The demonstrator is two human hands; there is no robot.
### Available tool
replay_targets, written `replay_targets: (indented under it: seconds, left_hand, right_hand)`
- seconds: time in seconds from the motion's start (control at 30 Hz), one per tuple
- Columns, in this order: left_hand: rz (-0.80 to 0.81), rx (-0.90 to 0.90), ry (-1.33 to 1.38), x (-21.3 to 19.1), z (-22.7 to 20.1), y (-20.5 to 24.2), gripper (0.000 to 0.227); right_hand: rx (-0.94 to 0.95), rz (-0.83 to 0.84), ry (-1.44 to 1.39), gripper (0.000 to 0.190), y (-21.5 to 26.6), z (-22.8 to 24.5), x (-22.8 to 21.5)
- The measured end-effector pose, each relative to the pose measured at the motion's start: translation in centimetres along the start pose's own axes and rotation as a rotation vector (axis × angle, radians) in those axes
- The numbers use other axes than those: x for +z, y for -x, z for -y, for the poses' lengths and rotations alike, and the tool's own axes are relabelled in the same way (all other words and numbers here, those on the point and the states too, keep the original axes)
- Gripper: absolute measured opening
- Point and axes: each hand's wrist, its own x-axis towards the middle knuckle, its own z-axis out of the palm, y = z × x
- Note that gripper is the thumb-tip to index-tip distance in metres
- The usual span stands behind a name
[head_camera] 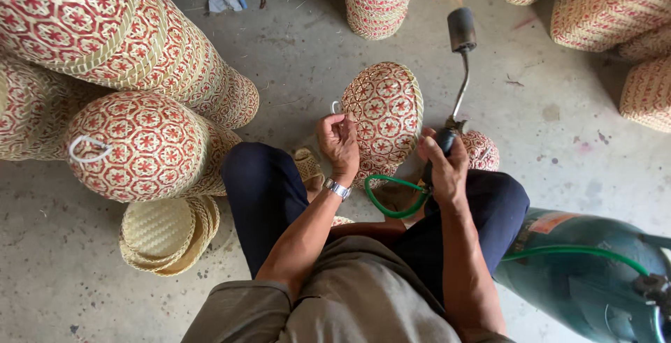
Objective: The person uses a handheld blowtorch to apply heat to the surface of woven baskets. They rotate each basket to cover different areas and then place it back into a stack. The process is repeated for multiple baskets.
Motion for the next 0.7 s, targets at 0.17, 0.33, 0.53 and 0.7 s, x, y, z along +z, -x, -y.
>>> replay_targets:
  seconds: [0.17,0.33,0.53,0.7]
  left_hand:
    - [0.106,0.159,-0.22,-4.1,-4.9,2.2,0.037]
    - [0.444,0.519,-0.168,-8.5,-9.1,-3.7,0.047]
    - [1.031,0.771,-0.567,-6.9,-10.6,-9.7,0.049]
    - [1.271,0.391,-0.309,-8.8,-7.8,-9.8,0.04]
  right_hand:
    - [-0.24,-0.036,0.103,0.017,2.3,-0.1,1.6]
    - [-0.213,0.076,0.281,0.021,3.3,2.7,0.0]
    - [-0.173,0.311,0.326,0.021,4.9,4.2,1.1]
    - [-0.319,0.207,0.64,0.025,5.1,6.7,0.4]
